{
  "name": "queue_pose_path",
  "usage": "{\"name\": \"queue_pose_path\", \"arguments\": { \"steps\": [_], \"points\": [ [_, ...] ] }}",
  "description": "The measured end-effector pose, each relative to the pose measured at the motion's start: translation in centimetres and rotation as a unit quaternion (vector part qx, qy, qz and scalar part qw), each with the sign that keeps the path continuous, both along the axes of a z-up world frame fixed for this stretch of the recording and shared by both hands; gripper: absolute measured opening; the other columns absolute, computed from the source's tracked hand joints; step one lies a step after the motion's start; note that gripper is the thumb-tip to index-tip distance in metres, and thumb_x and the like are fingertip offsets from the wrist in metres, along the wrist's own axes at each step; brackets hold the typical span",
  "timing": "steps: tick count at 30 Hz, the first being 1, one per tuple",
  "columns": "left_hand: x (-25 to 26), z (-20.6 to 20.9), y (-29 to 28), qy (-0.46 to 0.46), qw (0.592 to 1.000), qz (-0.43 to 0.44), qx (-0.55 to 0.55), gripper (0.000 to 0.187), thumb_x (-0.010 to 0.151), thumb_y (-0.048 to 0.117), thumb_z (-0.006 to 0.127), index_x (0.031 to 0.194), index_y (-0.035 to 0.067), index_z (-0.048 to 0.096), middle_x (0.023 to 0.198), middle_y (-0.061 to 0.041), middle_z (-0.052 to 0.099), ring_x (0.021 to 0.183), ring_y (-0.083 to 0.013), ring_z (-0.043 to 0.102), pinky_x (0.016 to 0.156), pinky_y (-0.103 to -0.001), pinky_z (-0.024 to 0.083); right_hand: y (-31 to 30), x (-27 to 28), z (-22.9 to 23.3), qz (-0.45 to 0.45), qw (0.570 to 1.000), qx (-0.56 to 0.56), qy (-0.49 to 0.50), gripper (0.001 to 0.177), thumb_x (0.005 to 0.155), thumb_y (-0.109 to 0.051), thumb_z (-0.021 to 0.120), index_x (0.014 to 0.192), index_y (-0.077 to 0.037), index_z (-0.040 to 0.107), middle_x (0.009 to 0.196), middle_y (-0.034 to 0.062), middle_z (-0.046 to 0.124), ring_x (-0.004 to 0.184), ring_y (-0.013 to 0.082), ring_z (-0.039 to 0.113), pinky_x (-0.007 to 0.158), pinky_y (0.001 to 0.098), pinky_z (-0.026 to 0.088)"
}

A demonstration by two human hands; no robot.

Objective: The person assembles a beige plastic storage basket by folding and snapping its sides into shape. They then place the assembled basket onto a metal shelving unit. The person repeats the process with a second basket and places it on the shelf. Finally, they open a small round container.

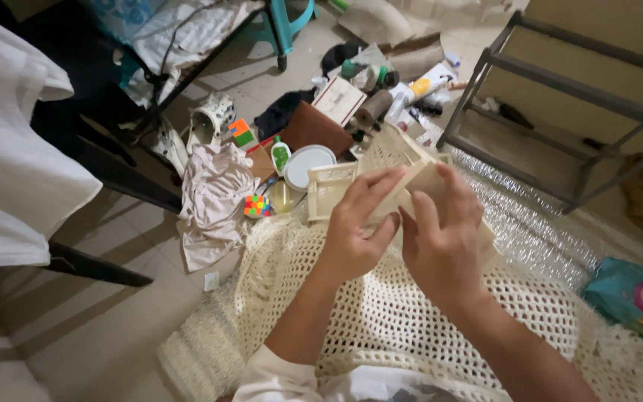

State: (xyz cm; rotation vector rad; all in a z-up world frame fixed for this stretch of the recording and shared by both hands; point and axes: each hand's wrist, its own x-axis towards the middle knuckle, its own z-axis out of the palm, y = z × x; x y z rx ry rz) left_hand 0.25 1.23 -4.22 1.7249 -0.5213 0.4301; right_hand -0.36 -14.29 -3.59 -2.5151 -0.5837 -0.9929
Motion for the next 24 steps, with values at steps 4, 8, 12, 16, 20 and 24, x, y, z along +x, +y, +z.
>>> {"name": "queue_pose_path", "arguments": {
  "steps": [4, 8, 12, 16, 20, 24],
  "points": [
    [1.0, 0.7, -0.2, -0.018, 0.997, -0.014, 0.071, 0.056, 0.093, 0.008, 0.065, 0.147, 0.008, 0.057, 0.147, -0.014, 0.058, 0.139, -0.0304, 0.057, 0.119, -0.038, 0.046, -1.7, 1.6, -1.6, 0.042, 0.996, 0.075, 0.028, 0.026, 0.092, -0.010, 0.078, 0.111, 0.000, 0.064, 0.145, 0.0251, 0.050, 0.129, 0.0428, 0.056, 0.097, 0.0474, 0.058],
    [1.9, 0.4, -0.9, -0.111, 0.986, 0.070, 0.106, 0.059, 0.099, 0.021, 0.068, 0.153, 0.007, 0.049, 0.155, -0.019, 0.044, 0.149, -0.0356, 0.040, 0.126, -0.046, 0.033, -7.5, 2.9, -3.9, 0.060, 0.966, 0.240, 0.076, 0.026, 0.096, -0.008, 0.074, 0.116, 0.001, 0.059, 0.144, 0.0216, 0.051, 0.123, 0.0291, 0.059, 0.089, 0.0379, 0.060],
    [3.1, -1.5, -1.8, -0.073, 0.992, 0.089, 0.057, 0.053, 0.099, 0.016, 0.066, 0.150, 0.009, 0.054, 0.156, -0.017, 0.048, 0.147, -0.0343, 0.044, 0.126, -0.045, 0.033, -16.8, 3.0, -6.8, -0.033, 0.875, 0.449, 0.175, 0.023, 0.109, -0.011, 0.067, 0.128, -0.007, 0.055, 0.112, 0.0029, 0.062, 0.101, 0.0107, 0.058, 0.086, 0.0239, 0.051],
    [6.6, -5.6, -5.0, -0.029, 0.997, 0.067, 0.001, 0.047, 0.098, 0.010, 0.065, 0.145, 0.009, 0.058, 0.150, -0.017, 0.051, 0.144, -0.0331, 0.048, 0.123, -0.043, 0.036, -25.8, 2.0, -9.5, -0.041, 0.781, 0.614, 0.106, 0.021, 0.120, -0.013, 0.070, 0.130, -0.006, 0.053, 0.109, 0.0013, 0.053, 0.102, 0.0096, 0.053, 0.097, 0.0269, 0.049],
    [12.4, -11.6, -9.1, -0.016, 0.996, 0.085, -0.019, 0.046, 0.096, 0.006, 0.064, 0.142, 0.006, 0.060, 0.147, -0.016, 0.053, 0.147, -0.0332, 0.044, 0.123, -0.043, 0.034, -33.7, 0.5, -9.9, -0.049, 0.692, 0.720, 0.023, 0.024, 0.118, -0.016, 0.069, 0.132, -0.007, 0.052, 0.112, 0.0019, 0.052, 0.105, 0.0110, 0.052, 0.098, 0.0285, 0.048],
    [20.6, -18.7, -17.1, 0.334, 0.904, -0.109, -0.245, 0.052, 0.092, 0.022, 0.067, 0.142, 0.011, 0.059, 0.136, -0.010, 0.061, 0.120, -0.0254, 0.055, 0.101, -0.039, 0.045, -39.5, -1.7, -10.1, -0.053, 0.649, 0.758, -0.031, 0.027, 0.117, -0.019, 0.068, 0.133, -0.007, 0.051, 0.115, 0.0025, 0.051, 0.107, 0.0124, 0.051, 0.100, 0.0302, 0.047]
  ]
}}
